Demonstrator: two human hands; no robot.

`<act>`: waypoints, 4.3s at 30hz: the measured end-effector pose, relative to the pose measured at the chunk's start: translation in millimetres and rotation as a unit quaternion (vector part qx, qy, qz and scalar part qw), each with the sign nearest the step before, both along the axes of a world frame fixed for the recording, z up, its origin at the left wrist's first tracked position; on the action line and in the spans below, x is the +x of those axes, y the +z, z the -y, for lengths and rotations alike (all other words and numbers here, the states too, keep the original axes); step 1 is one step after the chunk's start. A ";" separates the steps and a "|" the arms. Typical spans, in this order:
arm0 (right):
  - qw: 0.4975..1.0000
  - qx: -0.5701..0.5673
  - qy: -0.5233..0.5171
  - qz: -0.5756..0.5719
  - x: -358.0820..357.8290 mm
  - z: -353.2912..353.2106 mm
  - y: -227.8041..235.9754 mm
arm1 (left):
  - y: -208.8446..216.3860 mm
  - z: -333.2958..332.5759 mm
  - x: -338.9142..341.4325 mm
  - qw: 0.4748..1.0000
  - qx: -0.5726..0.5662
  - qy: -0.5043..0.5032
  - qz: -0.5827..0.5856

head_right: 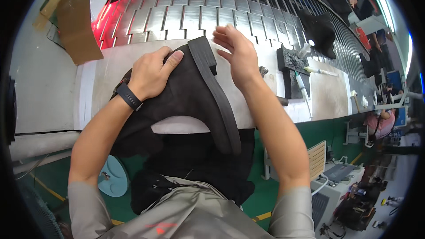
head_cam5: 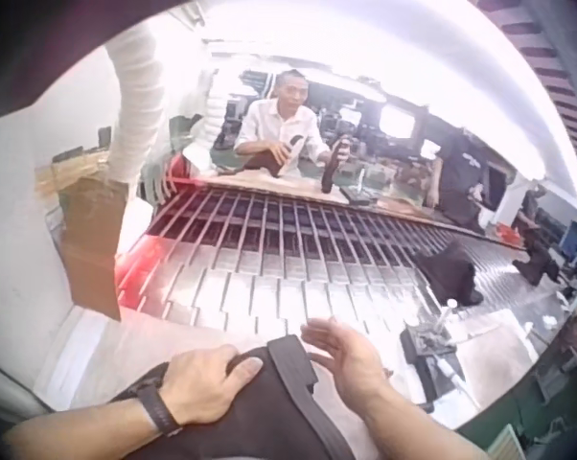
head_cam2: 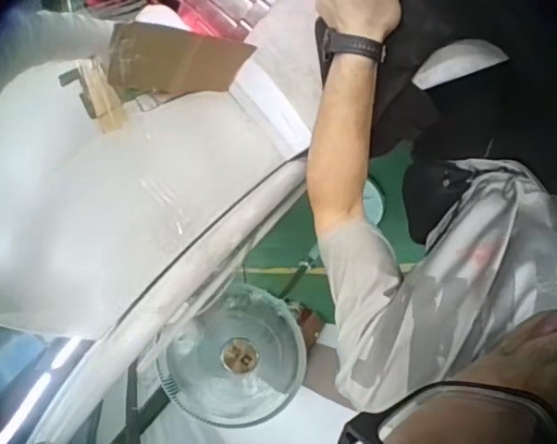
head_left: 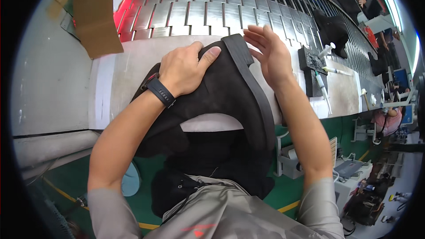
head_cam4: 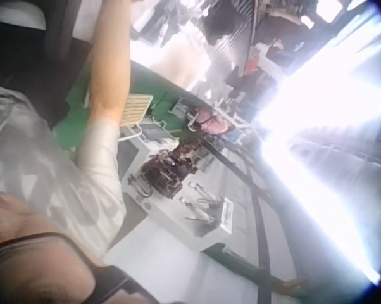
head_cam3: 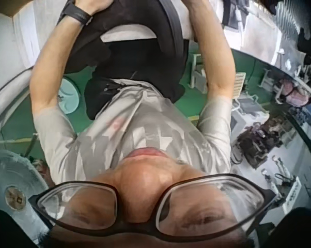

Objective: The person rubs the side of a boot upper and places it on the conveyor belt, then picks up a shoe sole and rubs its edges before holding it next to another boot.

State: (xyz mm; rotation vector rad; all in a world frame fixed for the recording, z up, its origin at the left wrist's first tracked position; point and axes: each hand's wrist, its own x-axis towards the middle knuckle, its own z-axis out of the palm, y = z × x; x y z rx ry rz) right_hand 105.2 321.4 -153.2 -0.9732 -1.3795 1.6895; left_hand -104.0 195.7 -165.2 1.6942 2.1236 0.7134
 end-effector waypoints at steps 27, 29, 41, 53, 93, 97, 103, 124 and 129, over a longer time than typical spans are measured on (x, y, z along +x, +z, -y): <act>0.909 0.185 0.192 0.319 71.8 129.1 48.6 | -7.8 -2.1 -1.1 0.999 0.049 0.017 0.013; 0.884 0.275 0.158 0.345 69.7 137.0 49.5 | -10.1 -4.0 1.3 0.995 0.101 0.023 0.008; 0.993 0.105 0.023 0.051 117.0 194.2 -16.3 | -14.4 -7.8 -10.1 0.999 0.039 -0.013 0.005; 0.933 0.299 -0.057 0.190 99.8 198.5 -25.4 | -20.0 -22.4 -22.9 0.995 0.090 -0.029 0.027; 0.985 0.153 0.009 0.078 118.9 141.7 -35.3 | -19.6 -22.0 20.4 0.997 0.061 0.042 0.021; 0.941 0.322 0.102 0.025 133.6 135.4 -56.3 | -24.6 -21.6 16.0 0.996 0.078 0.033 0.033; 0.916 0.384 0.105 0.035 129.3 113.1 -43.5 | -19.4 -18.7 14.3 0.991 0.090 0.042 0.092; 0.932 0.350 0.098 -0.003 126.8 99.0 -49.8 | -24.2 -12.9 13.5 0.981 0.102 0.084 0.142; 0.914 0.399 0.073 0.021 132.9 100.6 -47.0 | -24.3 -20.9 20.0 0.981 0.128 0.069 0.126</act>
